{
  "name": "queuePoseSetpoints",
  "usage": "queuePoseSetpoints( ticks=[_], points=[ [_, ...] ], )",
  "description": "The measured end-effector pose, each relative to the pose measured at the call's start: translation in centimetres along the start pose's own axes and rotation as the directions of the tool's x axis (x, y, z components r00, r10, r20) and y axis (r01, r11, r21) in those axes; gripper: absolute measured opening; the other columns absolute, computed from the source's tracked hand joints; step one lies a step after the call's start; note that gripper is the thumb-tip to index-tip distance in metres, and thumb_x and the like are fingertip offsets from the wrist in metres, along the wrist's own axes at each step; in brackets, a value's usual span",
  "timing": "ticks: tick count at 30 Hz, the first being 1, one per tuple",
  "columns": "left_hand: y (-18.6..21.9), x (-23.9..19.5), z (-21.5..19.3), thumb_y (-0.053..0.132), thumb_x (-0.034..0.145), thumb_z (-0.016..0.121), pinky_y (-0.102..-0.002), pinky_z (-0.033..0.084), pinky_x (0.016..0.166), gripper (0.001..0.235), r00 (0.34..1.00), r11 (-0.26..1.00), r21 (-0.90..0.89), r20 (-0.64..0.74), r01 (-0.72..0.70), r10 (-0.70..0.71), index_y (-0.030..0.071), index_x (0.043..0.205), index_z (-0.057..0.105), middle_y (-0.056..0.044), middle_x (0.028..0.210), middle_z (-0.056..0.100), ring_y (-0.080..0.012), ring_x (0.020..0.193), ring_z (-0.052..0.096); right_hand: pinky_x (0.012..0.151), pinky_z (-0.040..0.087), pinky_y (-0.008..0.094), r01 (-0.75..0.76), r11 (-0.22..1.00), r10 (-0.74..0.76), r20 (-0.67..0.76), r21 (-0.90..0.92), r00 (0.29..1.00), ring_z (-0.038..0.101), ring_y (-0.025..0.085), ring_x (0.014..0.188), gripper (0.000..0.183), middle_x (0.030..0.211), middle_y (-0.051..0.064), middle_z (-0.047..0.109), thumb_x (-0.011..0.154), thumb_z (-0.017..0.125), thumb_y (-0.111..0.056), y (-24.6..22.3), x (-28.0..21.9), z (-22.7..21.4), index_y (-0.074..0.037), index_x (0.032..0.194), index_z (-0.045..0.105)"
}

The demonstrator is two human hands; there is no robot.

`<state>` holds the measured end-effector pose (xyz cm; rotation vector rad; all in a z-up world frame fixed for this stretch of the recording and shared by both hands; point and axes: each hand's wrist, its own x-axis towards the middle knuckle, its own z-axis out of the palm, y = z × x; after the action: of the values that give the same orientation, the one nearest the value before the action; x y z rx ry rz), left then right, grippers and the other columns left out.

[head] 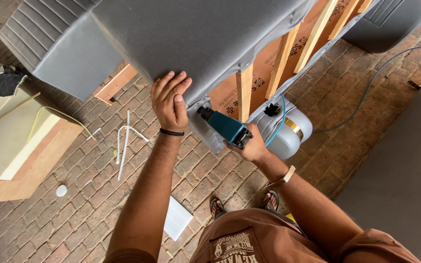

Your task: The person staples gray fabric onto a wooden chair frame using a pneumatic staple gun. They pull and smooth the fabric, then fire staples along the edges to secure it. The person reloads the staple gun mid-task and continues stapling around the frame. At the end, they flip the chair and wipe the underside with a cloth.

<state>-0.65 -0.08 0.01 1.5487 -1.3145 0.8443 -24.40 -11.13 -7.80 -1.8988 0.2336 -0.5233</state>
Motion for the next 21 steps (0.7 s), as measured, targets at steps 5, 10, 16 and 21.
queuePoseSetpoints(
  ticks=[5,10,16,21],
  points=[
    [-0.2,0.0,0.0,0.032,0.109,0.029,-0.045,0.035,0.118,0.056,1.0,0.999,0.022,0.005,0.026,-0.027,0.01,0.114,0.079,-0.005,0.12,0.078,-0.0256,0.13,0.062,0.057,0.061,0.033,-0.036,0.993,0.036,-0.006,-0.113,0.999,0.071,0.015,0.059,0.024,0.072,0.004,0.071,0.081,0.08,-0.023,-2.2,0.3,0.1,-0.006,0.09,0.067],
    [-0.1,-0.3,0.7,0.033,0.109,0.03,-0.044,0.035,0.121,0.052,0.997,0.997,0.01,-0.001,0.073,-0.073,0.013,0.115,0.078,-0.004,0.121,0.078,-0.0235,0.131,0.062,0.063,0.066,0.038,-0.197,0.973,0.197,0.007,0.117,0.98,0.074,0.015,0.074,0.028,0.084,0.004,0.073,0.077,0.073,-0.019,-3.2,1.2,-1.5,-0.009,0.103,0.066],
    [0.1,-0.4,0.2,0.031,0.11,0.03,-0.045,0.032,0.121,0.052,0.997,0.997,0.014,0.018,0.07,-0.07,0.012,0.117,0.078,-0.004,0.123,0.077,-0.0259,0.132,0.06,0.069,0.066,0.038,-0.319,0.944,0.322,0.018,-0.083,0.947,0.076,0.021,0.078,0.048,0.092,0.007,0.076,0.071,0.079,-0.019,-3.8,-0.7,-2.7,-0.007,0.116,0.066],
    [0.3,-0.4,0.2,0.031,0.109,0.033,-0.045,0.032,0.122,0.05,0.996,0.996,-0.002,0.018,0.087,-0.087,0.013,0.116,0.079,-0.002,0.124,0.077,-0.0246,0.133,0.06,0.084,0.059,0.043,-0.564,0.813,0.553,-0.114,-0.141,0.825,0.075,0.028,0.086,0.035,0.092,0.016,0.08,0.078,0.082,-0.022,-3.8,-6.0,-1.9,0.001,0.103,0.075]
  ],
)
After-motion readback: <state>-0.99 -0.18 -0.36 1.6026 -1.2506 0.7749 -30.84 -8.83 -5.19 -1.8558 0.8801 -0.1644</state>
